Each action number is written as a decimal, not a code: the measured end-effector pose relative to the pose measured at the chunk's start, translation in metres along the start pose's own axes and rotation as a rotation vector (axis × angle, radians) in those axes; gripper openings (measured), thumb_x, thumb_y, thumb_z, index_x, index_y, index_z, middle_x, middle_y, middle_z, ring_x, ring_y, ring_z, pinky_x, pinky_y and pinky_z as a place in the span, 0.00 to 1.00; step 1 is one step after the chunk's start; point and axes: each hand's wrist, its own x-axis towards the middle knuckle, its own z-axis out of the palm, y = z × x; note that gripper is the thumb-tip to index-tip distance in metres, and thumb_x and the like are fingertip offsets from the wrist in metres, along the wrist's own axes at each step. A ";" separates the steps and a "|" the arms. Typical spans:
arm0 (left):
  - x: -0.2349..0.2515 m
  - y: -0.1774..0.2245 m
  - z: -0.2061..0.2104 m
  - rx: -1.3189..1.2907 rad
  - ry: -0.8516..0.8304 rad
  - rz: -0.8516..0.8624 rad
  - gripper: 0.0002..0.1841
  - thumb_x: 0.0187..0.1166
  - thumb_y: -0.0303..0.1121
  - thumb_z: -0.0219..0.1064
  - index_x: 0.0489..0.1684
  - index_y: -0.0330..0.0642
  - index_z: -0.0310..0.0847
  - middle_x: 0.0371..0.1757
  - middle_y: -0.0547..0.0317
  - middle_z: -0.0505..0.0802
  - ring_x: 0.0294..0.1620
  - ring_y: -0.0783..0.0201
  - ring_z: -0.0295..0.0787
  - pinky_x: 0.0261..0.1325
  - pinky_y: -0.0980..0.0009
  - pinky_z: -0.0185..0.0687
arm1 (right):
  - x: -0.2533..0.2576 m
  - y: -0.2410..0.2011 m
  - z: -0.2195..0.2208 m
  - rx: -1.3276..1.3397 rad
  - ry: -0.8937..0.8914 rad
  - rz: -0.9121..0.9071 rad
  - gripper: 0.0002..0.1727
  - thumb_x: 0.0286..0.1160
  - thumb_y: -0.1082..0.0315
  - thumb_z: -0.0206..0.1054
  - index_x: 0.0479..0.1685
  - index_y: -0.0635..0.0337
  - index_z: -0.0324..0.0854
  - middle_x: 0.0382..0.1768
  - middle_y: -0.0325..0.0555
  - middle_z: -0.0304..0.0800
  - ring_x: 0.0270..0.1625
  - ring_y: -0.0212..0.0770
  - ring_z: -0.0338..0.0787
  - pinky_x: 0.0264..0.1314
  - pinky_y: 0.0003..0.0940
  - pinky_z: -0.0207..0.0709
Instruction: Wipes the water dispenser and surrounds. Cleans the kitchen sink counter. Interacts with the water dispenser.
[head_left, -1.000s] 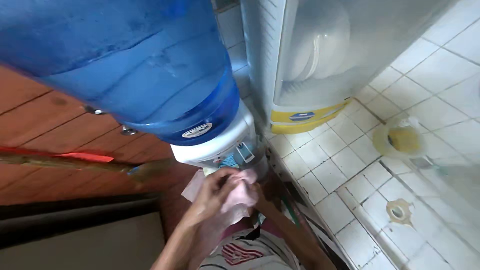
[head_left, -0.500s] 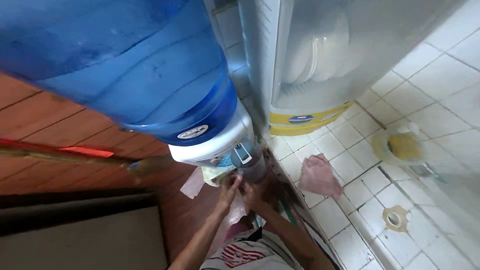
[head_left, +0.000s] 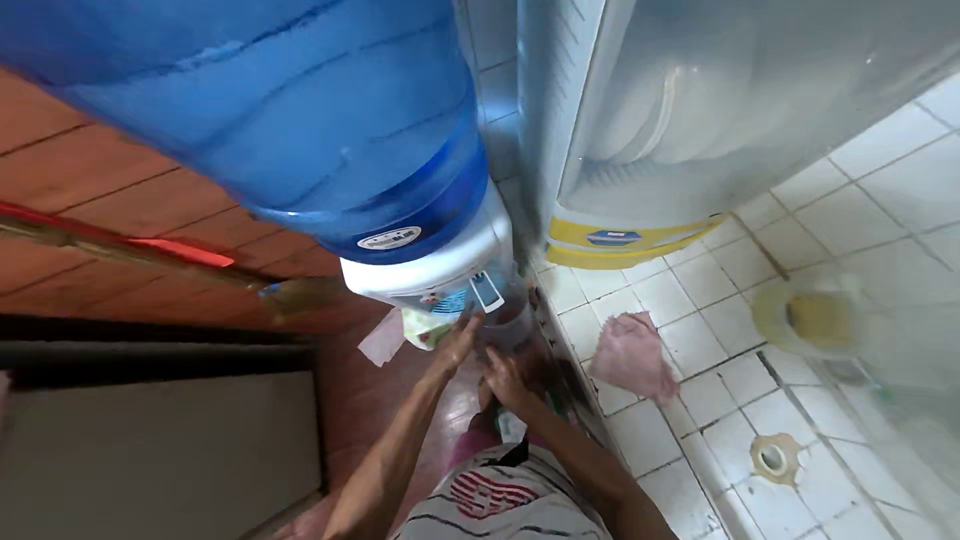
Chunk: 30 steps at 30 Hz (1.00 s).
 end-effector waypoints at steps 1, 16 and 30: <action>-0.001 0.001 0.002 -0.011 0.013 -0.001 0.35 0.92 0.51 0.48 0.94 0.41 0.50 0.87 0.40 0.70 0.85 0.49 0.69 0.84 0.50 0.65 | 0.001 0.000 -0.002 -0.016 -0.013 0.001 0.18 0.75 0.72 0.69 0.59 0.76 0.86 0.56 0.67 0.92 0.58 0.60 0.94 0.68 0.50 0.84; -0.004 0.013 0.031 -0.219 0.200 -0.111 0.28 0.96 0.43 0.40 0.90 0.38 0.54 0.74 0.35 0.80 0.64 0.48 0.84 0.65 0.50 0.81 | 0.014 -0.031 -0.055 -0.096 -0.499 0.195 0.23 0.83 0.65 0.64 0.73 0.68 0.79 0.68 0.65 0.85 0.71 0.59 0.85 0.78 0.52 0.73; 0.016 0.016 -0.001 -0.241 0.101 -0.093 0.26 0.95 0.51 0.41 0.66 0.37 0.70 0.23 0.54 0.86 0.18 0.61 0.83 0.25 0.63 0.84 | -0.053 0.080 -0.237 -0.351 0.485 0.946 0.24 0.81 0.56 0.66 0.66 0.66 0.84 0.76 0.70 0.74 0.81 0.71 0.70 0.80 0.67 0.63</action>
